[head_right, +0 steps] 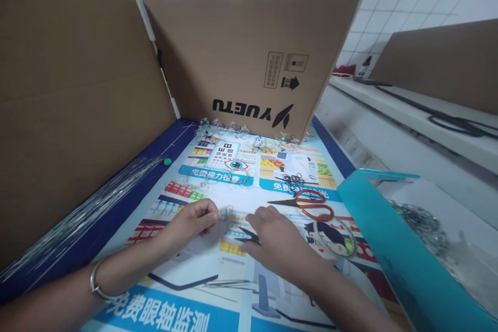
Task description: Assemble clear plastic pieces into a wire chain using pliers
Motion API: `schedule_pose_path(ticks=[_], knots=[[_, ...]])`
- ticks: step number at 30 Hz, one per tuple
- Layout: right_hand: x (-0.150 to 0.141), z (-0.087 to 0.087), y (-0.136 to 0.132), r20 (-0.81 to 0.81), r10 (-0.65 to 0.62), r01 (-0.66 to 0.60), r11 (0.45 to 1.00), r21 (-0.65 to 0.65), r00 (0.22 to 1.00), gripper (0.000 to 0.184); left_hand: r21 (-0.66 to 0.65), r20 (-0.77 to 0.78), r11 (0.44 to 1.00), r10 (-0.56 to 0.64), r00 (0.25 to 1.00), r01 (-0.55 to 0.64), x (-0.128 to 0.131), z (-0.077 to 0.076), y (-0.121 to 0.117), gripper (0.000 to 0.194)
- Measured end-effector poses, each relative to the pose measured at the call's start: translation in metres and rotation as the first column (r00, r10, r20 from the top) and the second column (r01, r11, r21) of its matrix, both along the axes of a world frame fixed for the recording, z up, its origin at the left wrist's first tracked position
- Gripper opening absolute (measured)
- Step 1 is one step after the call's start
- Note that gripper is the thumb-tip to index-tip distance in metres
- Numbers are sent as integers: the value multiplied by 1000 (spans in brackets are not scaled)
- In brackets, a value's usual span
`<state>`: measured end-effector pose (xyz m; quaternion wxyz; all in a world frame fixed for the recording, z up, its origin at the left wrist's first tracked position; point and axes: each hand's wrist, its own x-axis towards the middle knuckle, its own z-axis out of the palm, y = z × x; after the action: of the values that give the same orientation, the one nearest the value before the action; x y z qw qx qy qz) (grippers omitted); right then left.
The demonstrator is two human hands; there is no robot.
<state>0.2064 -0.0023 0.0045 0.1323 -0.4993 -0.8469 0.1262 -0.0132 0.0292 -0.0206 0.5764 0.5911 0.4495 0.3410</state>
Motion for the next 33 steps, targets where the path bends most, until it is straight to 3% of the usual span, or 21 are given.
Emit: schedule_pose_path(ticks=[4,7,11,18,22,27,33], knots=[[21,-18,-14,320,-22,-46,978,203,947,41,-44,-28,996,74,997,-75,-4,-6,4,20],[23,-34,-22,411,-31,-107,946,307,911,36,-57,-52,993,104,993,-107,-6,-9,8,18],[16,-39,-27,476,-56,-137,923,361,878,30,-56,-85,989,128,988,-134,-7,-11,12,20],[13,-44,-15,421,-103,-70,924,376,901,19,-43,-98,995,87,991,-92,-8,-10,9,21],[16,-54,-8,333,-130,-12,919,393,934,2,-42,-80,996,71,994,-75,-7,-4,7,22],[13,-59,-4,227,-100,4,921,390,969,19,-88,89,996,7,996,0,-6,-2,7,27],[0,-53,2,175,-10,-70,892,447,984,24,-173,180,984,-9,984,41,-8,1,7,34]])
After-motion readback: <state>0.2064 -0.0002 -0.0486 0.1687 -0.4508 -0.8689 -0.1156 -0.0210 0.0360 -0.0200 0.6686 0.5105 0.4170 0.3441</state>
